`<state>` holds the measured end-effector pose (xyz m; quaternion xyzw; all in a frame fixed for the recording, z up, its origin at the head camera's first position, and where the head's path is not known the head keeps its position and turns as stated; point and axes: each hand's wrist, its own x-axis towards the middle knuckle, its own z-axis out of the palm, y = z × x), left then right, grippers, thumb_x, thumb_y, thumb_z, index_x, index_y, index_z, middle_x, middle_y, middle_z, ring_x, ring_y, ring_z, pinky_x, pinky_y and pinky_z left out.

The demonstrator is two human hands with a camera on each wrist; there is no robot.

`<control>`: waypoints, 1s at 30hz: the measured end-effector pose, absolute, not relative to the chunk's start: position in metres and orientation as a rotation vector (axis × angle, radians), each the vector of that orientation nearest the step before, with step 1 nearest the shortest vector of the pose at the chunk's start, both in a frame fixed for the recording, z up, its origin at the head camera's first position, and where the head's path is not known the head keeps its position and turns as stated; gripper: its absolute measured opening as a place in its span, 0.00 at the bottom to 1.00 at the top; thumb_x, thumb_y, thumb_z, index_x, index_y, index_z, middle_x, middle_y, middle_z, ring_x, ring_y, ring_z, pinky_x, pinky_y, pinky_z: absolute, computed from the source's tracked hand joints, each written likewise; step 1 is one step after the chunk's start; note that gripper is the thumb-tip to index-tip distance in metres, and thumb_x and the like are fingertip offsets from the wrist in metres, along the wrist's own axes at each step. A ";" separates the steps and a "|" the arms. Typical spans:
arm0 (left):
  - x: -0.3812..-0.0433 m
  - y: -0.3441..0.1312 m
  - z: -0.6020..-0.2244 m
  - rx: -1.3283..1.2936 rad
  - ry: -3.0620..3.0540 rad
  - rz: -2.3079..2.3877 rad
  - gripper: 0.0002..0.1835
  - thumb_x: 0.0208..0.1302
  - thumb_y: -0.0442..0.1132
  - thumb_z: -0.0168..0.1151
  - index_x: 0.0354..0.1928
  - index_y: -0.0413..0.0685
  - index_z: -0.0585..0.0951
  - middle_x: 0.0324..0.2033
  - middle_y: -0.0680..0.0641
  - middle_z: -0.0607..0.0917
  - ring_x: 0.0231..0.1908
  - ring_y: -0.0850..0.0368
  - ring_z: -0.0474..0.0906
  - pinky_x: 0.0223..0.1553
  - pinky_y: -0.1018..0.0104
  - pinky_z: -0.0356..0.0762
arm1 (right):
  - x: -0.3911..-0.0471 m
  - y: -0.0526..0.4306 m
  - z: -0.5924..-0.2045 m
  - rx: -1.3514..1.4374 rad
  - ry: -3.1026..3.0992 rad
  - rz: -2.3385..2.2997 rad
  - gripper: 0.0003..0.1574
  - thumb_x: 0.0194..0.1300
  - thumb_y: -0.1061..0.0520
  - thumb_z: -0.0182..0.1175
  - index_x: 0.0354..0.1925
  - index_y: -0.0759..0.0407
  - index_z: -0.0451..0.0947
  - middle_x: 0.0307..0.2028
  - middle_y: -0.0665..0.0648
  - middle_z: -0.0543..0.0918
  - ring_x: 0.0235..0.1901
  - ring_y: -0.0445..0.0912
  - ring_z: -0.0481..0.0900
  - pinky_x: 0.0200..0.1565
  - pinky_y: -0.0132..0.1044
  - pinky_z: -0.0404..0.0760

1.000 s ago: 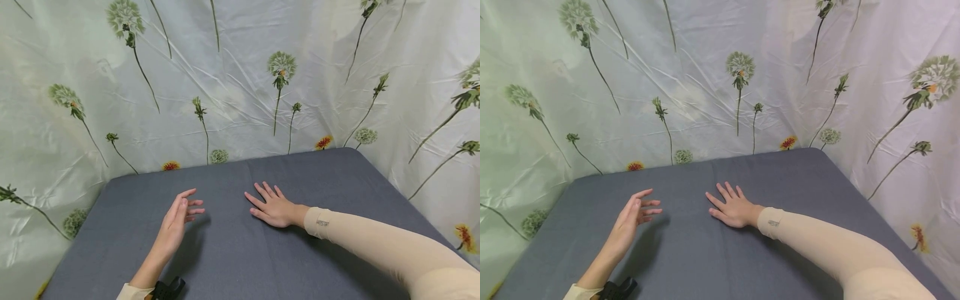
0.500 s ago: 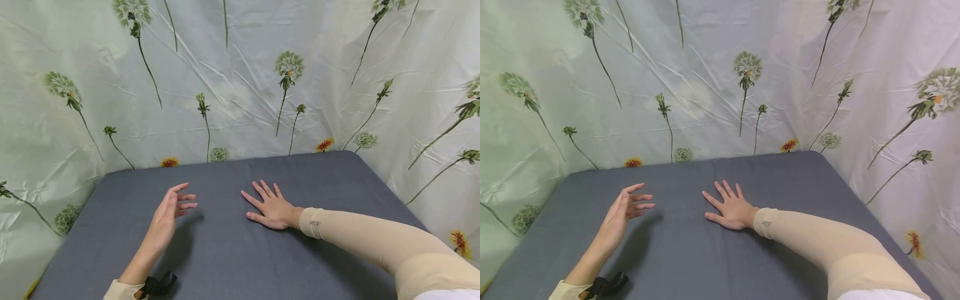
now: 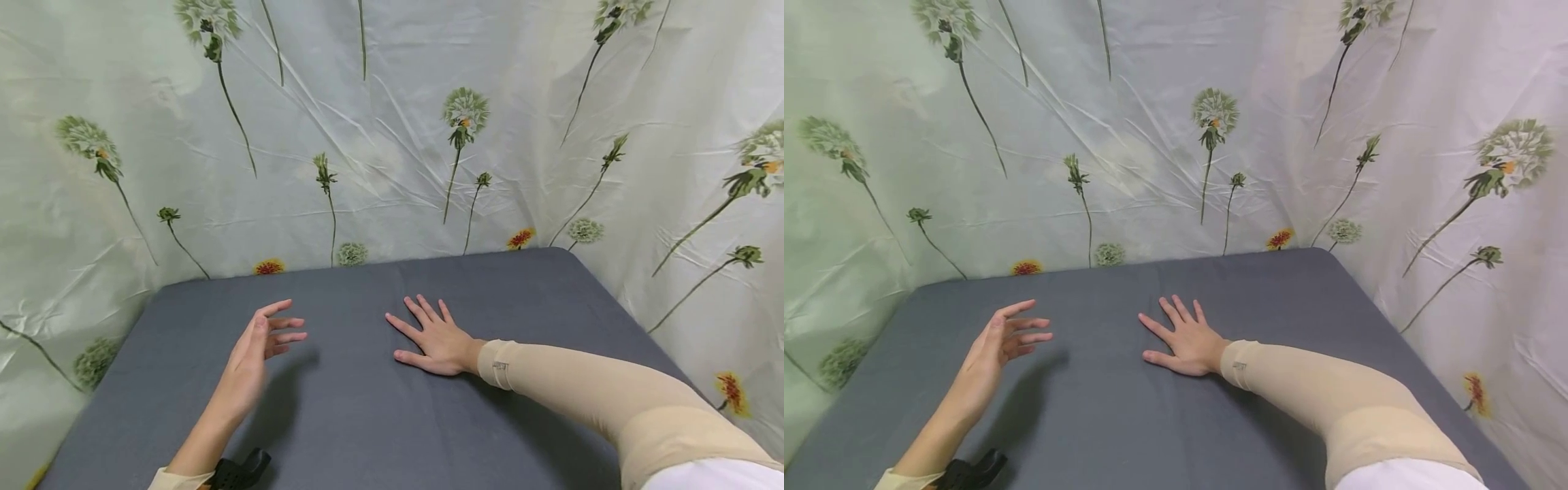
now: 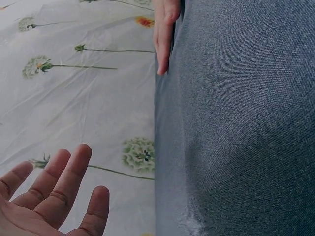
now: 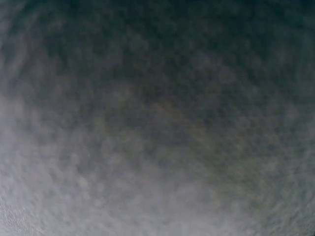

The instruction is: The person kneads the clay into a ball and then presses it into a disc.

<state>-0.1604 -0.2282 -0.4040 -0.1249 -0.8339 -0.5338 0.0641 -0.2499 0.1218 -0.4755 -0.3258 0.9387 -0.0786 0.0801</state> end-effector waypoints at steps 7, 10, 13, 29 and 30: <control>-0.159 -0.230 -0.400 -0.367 -2.501 -1.620 0.29 0.91 0.51 0.24 0.80 0.52 0.67 0.61 0.43 0.84 0.55 0.67 0.87 0.58 0.76 0.77 | -0.254 0.118 -0.474 -0.973 2.810 -0.200 0.47 0.80 0.19 0.36 0.87 0.26 0.38 0.88 0.59 0.38 0.88 0.61 0.34 0.80 0.74 0.38; -0.157 -0.231 -0.400 -0.352 -2.509 -1.604 0.29 0.91 0.51 0.23 0.80 0.53 0.67 0.60 0.45 0.84 0.55 0.68 0.87 0.58 0.76 0.76 | -0.255 0.116 -0.475 -0.979 2.812 -0.184 0.47 0.80 0.19 0.35 0.87 0.26 0.38 0.88 0.59 0.38 0.88 0.61 0.34 0.80 0.74 0.39; -0.156 -0.232 -0.401 -0.333 -2.518 -1.592 0.29 0.91 0.52 0.23 0.80 0.53 0.67 0.61 0.44 0.84 0.55 0.69 0.86 0.57 0.77 0.76 | -0.256 0.115 -0.476 -0.979 2.821 -0.175 0.47 0.80 0.19 0.36 0.87 0.25 0.39 0.88 0.59 0.39 0.88 0.60 0.35 0.80 0.74 0.40; -0.154 -0.235 -0.407 -0.313 -2.537 -1.514 0.26 0.92 0.49 0.31 0.79 0.54 0.68 0.62 0.44 0.85 0.57 0.70 0.84 0.57 0.78 0.75 | -0.253 0.124 -0.434 -0.719 2.594 -0.555 0.54 0.78 0.17 0.41 0.88 0.36 0.43 0.88 0.58 0.43 0.88 0.60 0.35 0.83 0.68 0.34; -0.153 -0.236 -0.407 -0.302 -2.545 -1.468 0.25 0.92 0.49 0.33 0.79 0.55 0.68 0.62 0.45 0.85 0.58 0.70 0.83 0.57 0.78 0.75 | -0.252 0.126 -0.427 -0.699 2.598 -0.589 0.54 0.78 0.18 0.41 0.88 0.36 0.43 0.88 0.59 0.44 0.87 0.61 0.36 0.83 0.69 0.35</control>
